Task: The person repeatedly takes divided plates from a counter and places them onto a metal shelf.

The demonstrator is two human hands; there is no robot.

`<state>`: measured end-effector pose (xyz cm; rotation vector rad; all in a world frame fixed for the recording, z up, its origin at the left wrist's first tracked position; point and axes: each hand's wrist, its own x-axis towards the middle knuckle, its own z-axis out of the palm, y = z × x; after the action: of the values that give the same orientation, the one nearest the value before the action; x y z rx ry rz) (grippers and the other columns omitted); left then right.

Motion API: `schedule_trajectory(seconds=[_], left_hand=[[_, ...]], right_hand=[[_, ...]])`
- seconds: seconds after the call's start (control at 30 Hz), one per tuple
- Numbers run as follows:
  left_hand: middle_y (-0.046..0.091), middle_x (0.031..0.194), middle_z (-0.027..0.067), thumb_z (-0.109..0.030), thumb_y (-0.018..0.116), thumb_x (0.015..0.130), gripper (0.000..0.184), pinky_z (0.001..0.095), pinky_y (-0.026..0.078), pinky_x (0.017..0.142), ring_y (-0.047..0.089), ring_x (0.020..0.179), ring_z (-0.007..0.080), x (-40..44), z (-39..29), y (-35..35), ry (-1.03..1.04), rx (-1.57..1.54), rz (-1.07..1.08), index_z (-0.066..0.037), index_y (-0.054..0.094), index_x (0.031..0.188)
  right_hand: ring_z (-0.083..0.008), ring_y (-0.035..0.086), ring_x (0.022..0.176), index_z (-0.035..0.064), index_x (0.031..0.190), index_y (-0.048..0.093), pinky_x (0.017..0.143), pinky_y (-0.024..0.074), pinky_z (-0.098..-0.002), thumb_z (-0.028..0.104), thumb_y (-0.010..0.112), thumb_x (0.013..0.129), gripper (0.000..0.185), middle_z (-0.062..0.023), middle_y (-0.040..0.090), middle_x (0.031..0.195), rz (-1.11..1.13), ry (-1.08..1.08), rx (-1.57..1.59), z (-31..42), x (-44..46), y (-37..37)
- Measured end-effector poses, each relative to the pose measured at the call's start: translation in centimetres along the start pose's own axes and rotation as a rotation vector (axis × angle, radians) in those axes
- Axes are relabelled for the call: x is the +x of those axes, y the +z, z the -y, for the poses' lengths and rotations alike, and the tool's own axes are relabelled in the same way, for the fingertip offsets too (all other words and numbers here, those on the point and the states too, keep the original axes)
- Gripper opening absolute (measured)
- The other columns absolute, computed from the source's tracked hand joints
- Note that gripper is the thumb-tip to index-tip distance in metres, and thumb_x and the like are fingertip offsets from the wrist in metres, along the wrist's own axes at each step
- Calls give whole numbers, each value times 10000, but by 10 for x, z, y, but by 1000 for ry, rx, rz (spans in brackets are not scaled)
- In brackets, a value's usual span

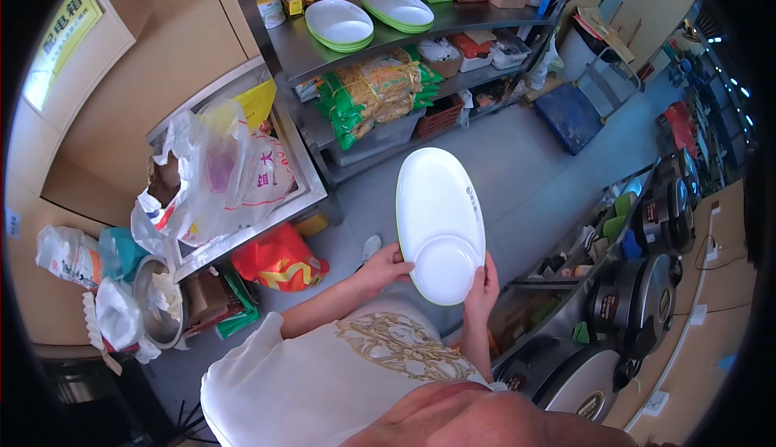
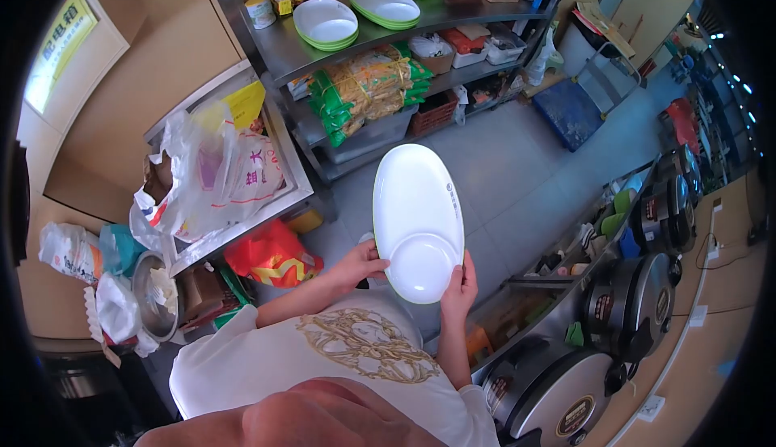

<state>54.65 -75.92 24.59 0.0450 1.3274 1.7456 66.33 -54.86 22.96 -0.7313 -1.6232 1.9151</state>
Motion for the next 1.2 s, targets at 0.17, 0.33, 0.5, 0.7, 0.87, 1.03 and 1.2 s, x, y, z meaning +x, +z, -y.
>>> schedule_trajectory(seconds=[0.17,0.33,0.5,0.7,0.87,1.03,1.2], left_hand=[[639,1204,143,-67,617,942,523,392,544,936,625,1127,230,53,-41,-37,74,-2,-12,3,367,1397],[623,1228,159,-68,649,927,550,390,545,936,622,1132,234,95,-100,-70,130,-26,34,17,358,1385],[580,1335,122,-16,697,871,714,380,500,978,571,1206,208,122,-141,-105,289,4,113,-36,311,1472],[525,1404,90,-9,674,881,891,381,454,1026,531,1249,199,130,-193,-131,314,-166,102,-128,151,1594],[521,1413,70,10,621,896,854,359,426,1047,522,1257,188,139,-228,-159,339,-265,54,-146,164,1600],[529,1409,63,19,598,879,805,341,409,1050,520,1244,168,148,-262,-180,512,-167,-117,-104,230,1584],[452,1491,103,53,536,919,782,323,336,1117,451,1339,166,169,-289,-207,635,-97,-239,-55,152,1592]], right_hand=[[-163,619,1082,-50,1408,486,942,496,-295,71,450,1031,397,-135,631,1262,-24,-54,10,8,51,53],[-155,622,1059,-68,1421,464,913,506,-288,73,451,1027,419,-135,637,1241,-84,-32,25,12,101,104],[-193,618,1121,-59,1433,439,953,506,-315,90,445,1035,425,-158,603,1305,-75,-21,41,26,144,162],[-188,595,1170,-64,1444,426,985,484,-311,61,459,1025,439,-163,570,1364,-16,-52,84,33,184,222],[-212,536,1265,-69,1450,411,1061,432,-334,29,441,1021,441,-176,505,1436,113,-85,73,39,217,259],[-228,511,1307,-74,1454,405,1100,395,-344,17,449,1019,447,-193,479,1470,277,-66,60,46,257,299],[-211,521,1294,-65,1449,424,1088,399,-326,10,469,1013,445,-174,519,1437,442,-49,48,39,317,345]])
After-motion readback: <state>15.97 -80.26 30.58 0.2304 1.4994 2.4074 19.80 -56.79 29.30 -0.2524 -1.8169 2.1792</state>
